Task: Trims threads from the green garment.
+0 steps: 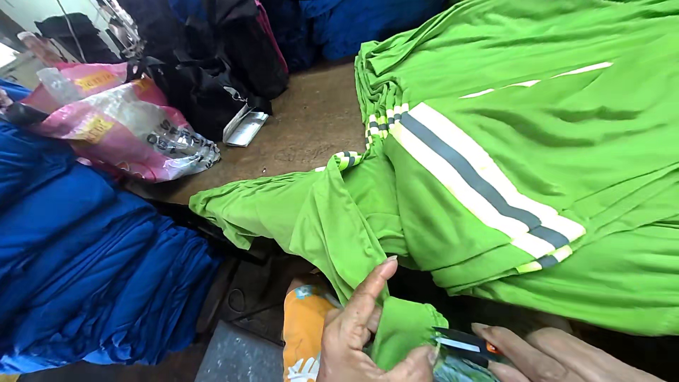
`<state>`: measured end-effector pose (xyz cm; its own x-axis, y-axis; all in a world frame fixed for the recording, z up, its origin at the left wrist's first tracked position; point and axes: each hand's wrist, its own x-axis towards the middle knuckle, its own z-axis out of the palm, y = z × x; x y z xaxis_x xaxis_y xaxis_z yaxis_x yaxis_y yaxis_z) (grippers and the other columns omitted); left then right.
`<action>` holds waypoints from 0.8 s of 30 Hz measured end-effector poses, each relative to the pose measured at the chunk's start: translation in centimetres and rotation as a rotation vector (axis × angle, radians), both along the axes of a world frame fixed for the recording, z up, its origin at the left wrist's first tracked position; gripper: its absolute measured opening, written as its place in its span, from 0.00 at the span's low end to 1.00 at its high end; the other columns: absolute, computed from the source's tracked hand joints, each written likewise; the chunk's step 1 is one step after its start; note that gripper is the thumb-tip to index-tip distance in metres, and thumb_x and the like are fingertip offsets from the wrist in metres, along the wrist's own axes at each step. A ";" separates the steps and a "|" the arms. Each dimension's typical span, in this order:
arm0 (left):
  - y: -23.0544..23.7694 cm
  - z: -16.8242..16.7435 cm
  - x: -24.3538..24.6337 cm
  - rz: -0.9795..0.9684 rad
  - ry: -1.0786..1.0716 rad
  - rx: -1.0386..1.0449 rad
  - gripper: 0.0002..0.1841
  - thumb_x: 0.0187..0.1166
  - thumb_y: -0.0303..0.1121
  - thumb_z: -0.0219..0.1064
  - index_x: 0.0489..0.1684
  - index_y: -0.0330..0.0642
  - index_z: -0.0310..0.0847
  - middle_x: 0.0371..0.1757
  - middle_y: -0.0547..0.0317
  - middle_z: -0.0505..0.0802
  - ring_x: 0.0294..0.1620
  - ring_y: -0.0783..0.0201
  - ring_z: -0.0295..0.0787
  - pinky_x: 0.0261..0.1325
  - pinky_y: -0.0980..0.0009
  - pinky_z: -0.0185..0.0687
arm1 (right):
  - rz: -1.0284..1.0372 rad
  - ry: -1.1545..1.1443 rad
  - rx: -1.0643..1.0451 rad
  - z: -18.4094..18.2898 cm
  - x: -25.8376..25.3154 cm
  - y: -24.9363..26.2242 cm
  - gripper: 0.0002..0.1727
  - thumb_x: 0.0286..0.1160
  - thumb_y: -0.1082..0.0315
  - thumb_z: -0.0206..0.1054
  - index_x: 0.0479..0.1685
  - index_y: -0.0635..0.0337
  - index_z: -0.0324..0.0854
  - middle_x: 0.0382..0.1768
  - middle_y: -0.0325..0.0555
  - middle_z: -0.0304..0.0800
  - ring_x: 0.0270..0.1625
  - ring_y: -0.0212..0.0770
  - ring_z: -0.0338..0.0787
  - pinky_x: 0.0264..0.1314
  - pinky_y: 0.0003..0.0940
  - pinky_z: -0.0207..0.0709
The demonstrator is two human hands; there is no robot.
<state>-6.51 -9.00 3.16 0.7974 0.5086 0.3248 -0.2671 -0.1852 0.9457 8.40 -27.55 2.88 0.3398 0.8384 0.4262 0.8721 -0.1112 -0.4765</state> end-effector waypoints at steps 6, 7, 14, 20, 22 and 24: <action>-0.2 -0.2 0.0 0.008 0.016 0.018 0.47 0.61 0.14 0.80 0.88 0.26 0.59 0.47 0.42 0.96 0.41 0.54 0.98 0.49 0.57 0.97 | -0.028 -0.026 -0.001 -0.5 -0.2 0.2 0.18 0.88 0.59 0.59 0.51 0.66 0.87 0.31 0.57 0.88 0.33 0.54 0.88 0.32 0.45 0.79; -0.2 -0.3 0.0 0.011 0.018 0.028 0.47 0.61 0.14 0.80 0.88 0.26 0.59 0.47 0.43 0.97 0.41 0.55 0.97 0.49 0.57 0.98 | -0.026 -0.002 0.003 -0.6 -0.1 0.2 0.18 0.89 0.59 0.58 0.51 0.66 0.87 0.31 0.57 0.88 0.33 0.54 0.88 0.32 0.45 0.79; -0.1 0.1 -0.2 0.039 0.043 0.057 0.50 0.61 0.15 0.80 0.90 0.28 0.55 0.47 0.45 0.97 0.42 0.55 0.97 0.49 0.58 0.98 | 0.093 0.476 0.226 -1.0 1.2 -0.1 0.26 0.95 0.59 0.48 0.54 0.75 0.84 0.37 0.63 0.88 0.35 0.45 0.86 0.39 0.39 0.80; -0.4 1.0 -0.4 -0.160 0.086 -0.111 0.44 0.73 0.11 0.62 0.94 0.30 0.45 0.45 0.44 0.94 0.40 0.62 0.93 0.45 0.65 0.92 | 0.115 0.355 0.147 0.1 -0.1 3.1 0.22 0.75 0.55 0.75 0.56 0.65 0.88 0.42 0.54 0.94 0.42 0.42 0.92 0.44 0.37 0.86; -0.5 1.0 -0.4 -0.148 0.108 -0.114 0.40 0.77 0.13 0.60 0.93 0.30 0.47 0.42 0.47 0.93 0.35 0.66 0.89 0.41 0.69 0.88 | 0.151 0.466 0.225 -0.3 0.0 4.2 0.10 0.79 0.66 0.68 0.44 0.65 0.87 0.34 0.48 0.91 0.36 0.37 0.88 0.37 0.32 0.82; -0.3 1.1 -0.5 -0.135 0.111 -0.190 0.35 0.80 0.14 0.58 0.91 0.30 0.52 0.44 0.43 0.94 0.37 0.63 0.92 0.43 0.66 0.90 | 0.167 0.919 0.352 0.3 -0.1 4.4 0.06 0.86 0.71 0.62 0.45 0.62 0.84 0.29 0.40 0.84 0.28 0.30 0.81 0.30 0.26 0.77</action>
<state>-6.96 -9.34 4.22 0.8878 0.4384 0.1402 -0.1698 0.0288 0.9851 8.34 -23.11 3.19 0.5513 0.7821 0.2906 0.1399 0.2567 -0.9563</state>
